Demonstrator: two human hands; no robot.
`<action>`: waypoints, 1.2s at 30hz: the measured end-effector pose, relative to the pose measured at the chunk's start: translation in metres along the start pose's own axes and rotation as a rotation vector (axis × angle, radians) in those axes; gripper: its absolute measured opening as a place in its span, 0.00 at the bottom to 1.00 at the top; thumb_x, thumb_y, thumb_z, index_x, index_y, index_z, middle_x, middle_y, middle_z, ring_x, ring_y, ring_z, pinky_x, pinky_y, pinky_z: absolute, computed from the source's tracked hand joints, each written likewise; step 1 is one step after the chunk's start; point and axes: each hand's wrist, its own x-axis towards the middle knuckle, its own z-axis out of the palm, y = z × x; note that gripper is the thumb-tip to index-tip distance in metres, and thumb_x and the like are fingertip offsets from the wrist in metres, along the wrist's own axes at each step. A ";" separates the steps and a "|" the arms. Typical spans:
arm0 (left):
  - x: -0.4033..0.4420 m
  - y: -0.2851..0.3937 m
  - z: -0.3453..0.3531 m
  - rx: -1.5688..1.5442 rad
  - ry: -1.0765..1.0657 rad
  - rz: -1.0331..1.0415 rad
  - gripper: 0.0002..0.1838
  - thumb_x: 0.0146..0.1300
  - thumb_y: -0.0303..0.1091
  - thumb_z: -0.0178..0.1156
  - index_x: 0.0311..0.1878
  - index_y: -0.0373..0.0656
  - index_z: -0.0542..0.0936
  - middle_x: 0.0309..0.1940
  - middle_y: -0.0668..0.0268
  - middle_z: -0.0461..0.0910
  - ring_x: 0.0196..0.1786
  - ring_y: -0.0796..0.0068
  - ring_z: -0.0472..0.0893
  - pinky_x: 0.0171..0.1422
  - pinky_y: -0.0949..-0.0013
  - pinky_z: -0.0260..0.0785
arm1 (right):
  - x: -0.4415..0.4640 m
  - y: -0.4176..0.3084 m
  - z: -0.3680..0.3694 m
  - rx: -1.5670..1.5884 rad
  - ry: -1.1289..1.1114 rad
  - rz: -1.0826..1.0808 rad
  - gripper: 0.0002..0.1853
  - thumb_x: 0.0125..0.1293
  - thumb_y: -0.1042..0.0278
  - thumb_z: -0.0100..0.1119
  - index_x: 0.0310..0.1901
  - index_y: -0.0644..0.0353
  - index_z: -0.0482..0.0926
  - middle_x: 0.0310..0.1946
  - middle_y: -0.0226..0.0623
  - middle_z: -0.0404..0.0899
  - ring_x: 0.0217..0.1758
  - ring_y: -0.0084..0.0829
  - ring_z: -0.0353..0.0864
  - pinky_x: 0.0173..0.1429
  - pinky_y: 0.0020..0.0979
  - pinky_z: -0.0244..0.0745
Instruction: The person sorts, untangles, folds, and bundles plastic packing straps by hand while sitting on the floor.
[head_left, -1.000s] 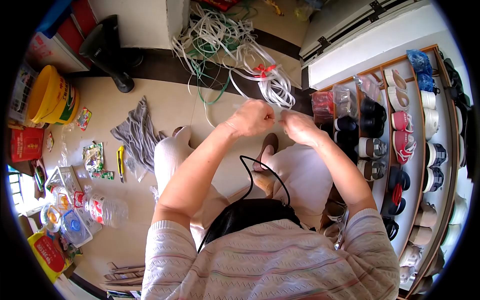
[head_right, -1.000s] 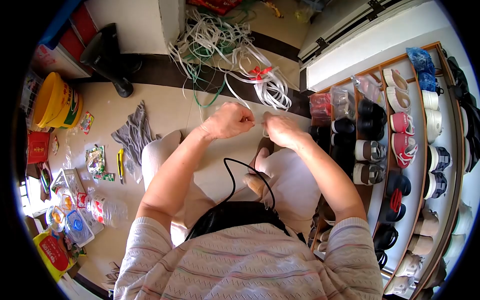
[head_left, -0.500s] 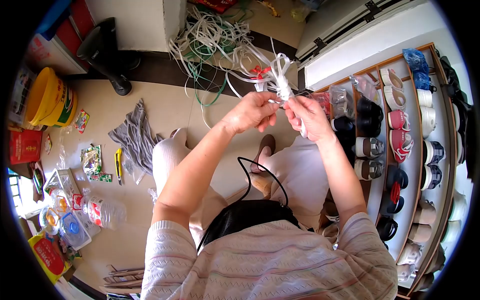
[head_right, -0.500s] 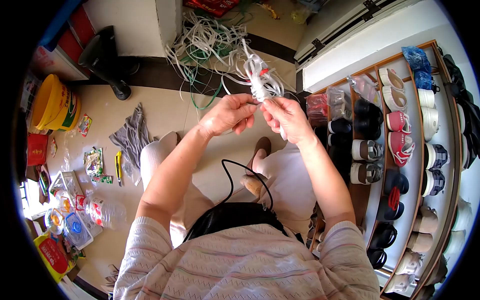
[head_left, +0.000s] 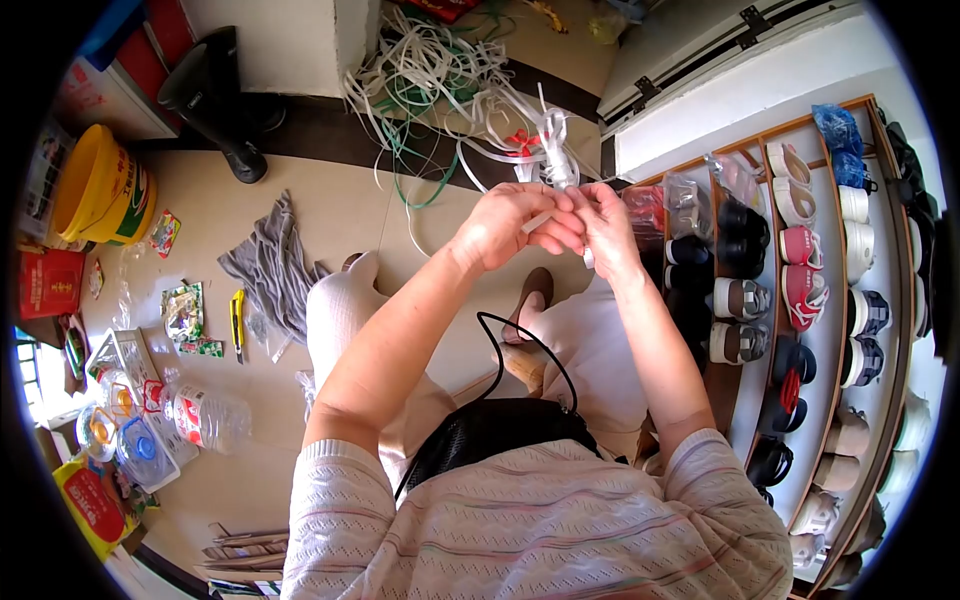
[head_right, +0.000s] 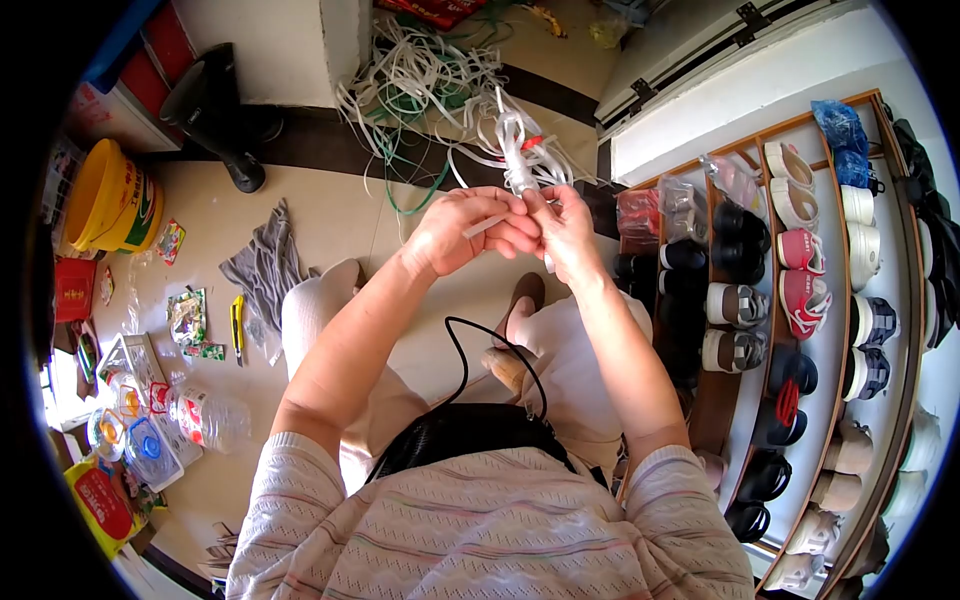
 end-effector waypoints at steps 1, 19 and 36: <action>-0.002 0.003 0.001 -0.086 -0.042 0.011 0.09 0.59 0.23 0.47 0.41 0.30 0.72 0.35 0.49 0.79 0.38 0.65 0.81 0.40 0.69 0.74 | 0.000 0.000 0.001 0.054 0.005 0.005 0.17 0.61 0.55 0.58 0.38 0.61 0.68 0.20 0.29 0.72 0.14 0.14 0.65 0.12 0.18 0.55; 0.002 -0.001 -0.007 0.634 0.169 -0.040 0.20 0.58 0.51 0.58 0.25 0.42 0.80 0.21 0.71 0.76 0.28 0.81 0.74 0.29 0.76 0.66 | -0.010 -0.002 0.008 -0.027 0.096 -0.283 0.11 0.64 0.63 0.56 0.37 0.62 0.69 0.21 0.28 0.73 0.17 0.15 0.68 0.16 0.17 0.61; 0.006 -0.011 -0.005 0.431 0.246 0.027 0.18 0.63 0.44 0.54 0.22 0.41 0.74 0.17 0.70 0.73 0.19 0.81 0.71 0.23 0.76 0.62 | -0.012 -0.013 0.015 0.558 0.035 0.023 0.13 0.64 0.56 0.55 0.37 0.58 0.68 0.24 0.31 0.72 0.19 0.19 0.67 0.18 0.21 0.63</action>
